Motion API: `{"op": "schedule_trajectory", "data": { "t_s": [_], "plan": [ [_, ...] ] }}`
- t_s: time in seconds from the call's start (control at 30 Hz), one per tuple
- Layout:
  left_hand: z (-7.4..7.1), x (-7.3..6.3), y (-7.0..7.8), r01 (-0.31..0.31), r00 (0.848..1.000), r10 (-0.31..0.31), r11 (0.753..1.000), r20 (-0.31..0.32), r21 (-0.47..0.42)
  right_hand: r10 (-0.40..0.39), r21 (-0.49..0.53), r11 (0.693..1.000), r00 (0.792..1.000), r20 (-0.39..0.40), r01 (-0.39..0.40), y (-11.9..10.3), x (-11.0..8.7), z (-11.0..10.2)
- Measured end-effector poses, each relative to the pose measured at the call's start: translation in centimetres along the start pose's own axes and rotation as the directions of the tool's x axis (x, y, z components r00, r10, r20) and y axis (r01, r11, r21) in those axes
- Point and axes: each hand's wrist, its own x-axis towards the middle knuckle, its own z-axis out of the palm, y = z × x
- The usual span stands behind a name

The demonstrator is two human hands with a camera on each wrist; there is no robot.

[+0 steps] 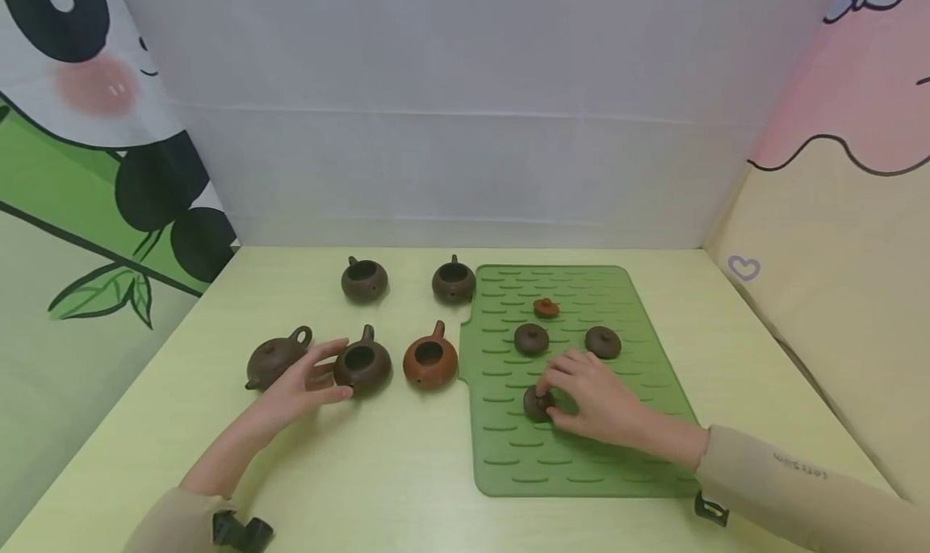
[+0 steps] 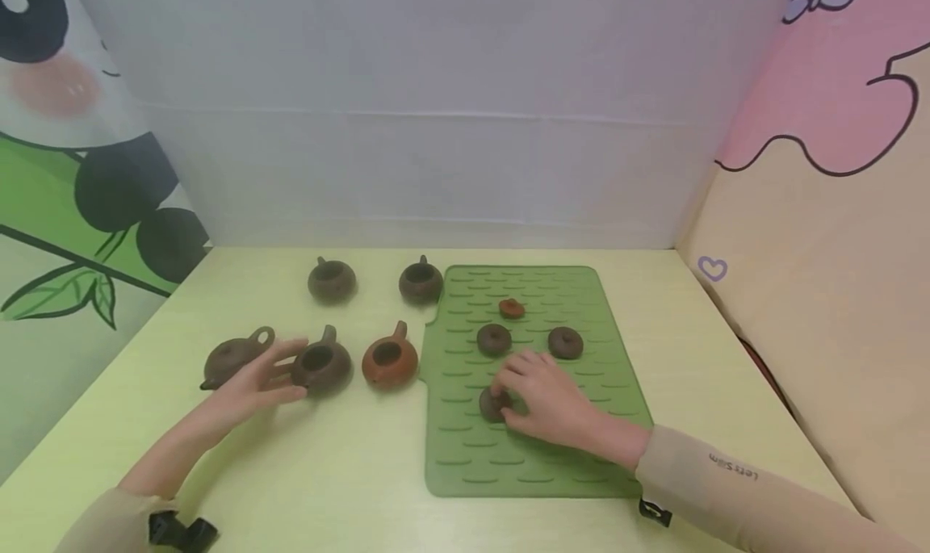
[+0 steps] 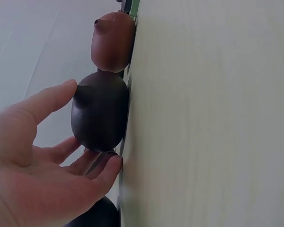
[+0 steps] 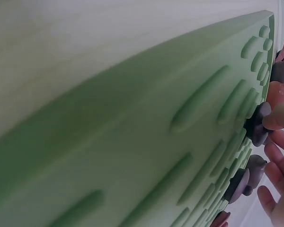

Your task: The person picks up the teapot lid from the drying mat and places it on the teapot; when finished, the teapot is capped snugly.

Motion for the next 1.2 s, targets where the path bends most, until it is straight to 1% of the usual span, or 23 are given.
{"op": "schedule_trajectory", "data": {
  "t_s": [0.07, 0.23, 0.4, 0.53, 0.77, 1.0, 1.07, 1.2],
  "plan": [
    [0.0, 0.0, -0.1, 0.015, 1.0, -0.015, 1.0, 0.004, -0.011, -0.012, -0.002, 1.0, 1.0, -0.003, 0.012, 0.1, 0.1, 0.1],
    [0.1, 0.1, -0.3, 0.029, 1.0, -0.029, 0.999, 0.002, -0.017, -0.033, 0.005, 0.999, 0.999, -0.017, 0.033, 0.1, 0.2, 0.1],
    [0.0, 0.0, -0.1, 0.019, 1.0, -0.019, 1.0, -0.001, -0.004, -0.038, 0.034, 0.999, 0.999, -0.018, 0.039, 0.0, 0.5, -0.3],
    [0.0, 0.0, -0.1, 0.019, 1.0, -0.019, 1.0, -0.006, 0.003, -0.046, 0.065, 0.997, 0.998, -0.035, 0.048, -0.4, 1.3, -0.8],
    [0.0, -0.2, 0.3, 0.01, 1.0, -0.01, 1.0, 0.001, -0.002, -0.066, 0.119, 0.99, 0.997, -0.049, 0.071, -1.0, 3.3, -1.8],
    [0.0, -0.2, 0.3, 0.0, 1.0, 0.0, 1.0, 0.0, 0.001, -0.064, 0.211, 0.975, 0.997, -0.053, 0.074, -1.7, 5.9, -2.6],
    [0.0, -0.1, 0.3, -0.001, 1.0, 0.001, 1.0, 0.001, -0.004, -0.056, 0.232, 0.97, 0.997, -0.048, 0.066, -1.9, 6.8, -2.7],
    [0.0, -0.1, 0.2, 0.003, 1.0, -0.003, 1.0, 0.001, -0.007, -0.024, 0.293, 0.956, 1.0, -0.007, 0.025, -2.3, 8.6, -2.8]
  ]
}}
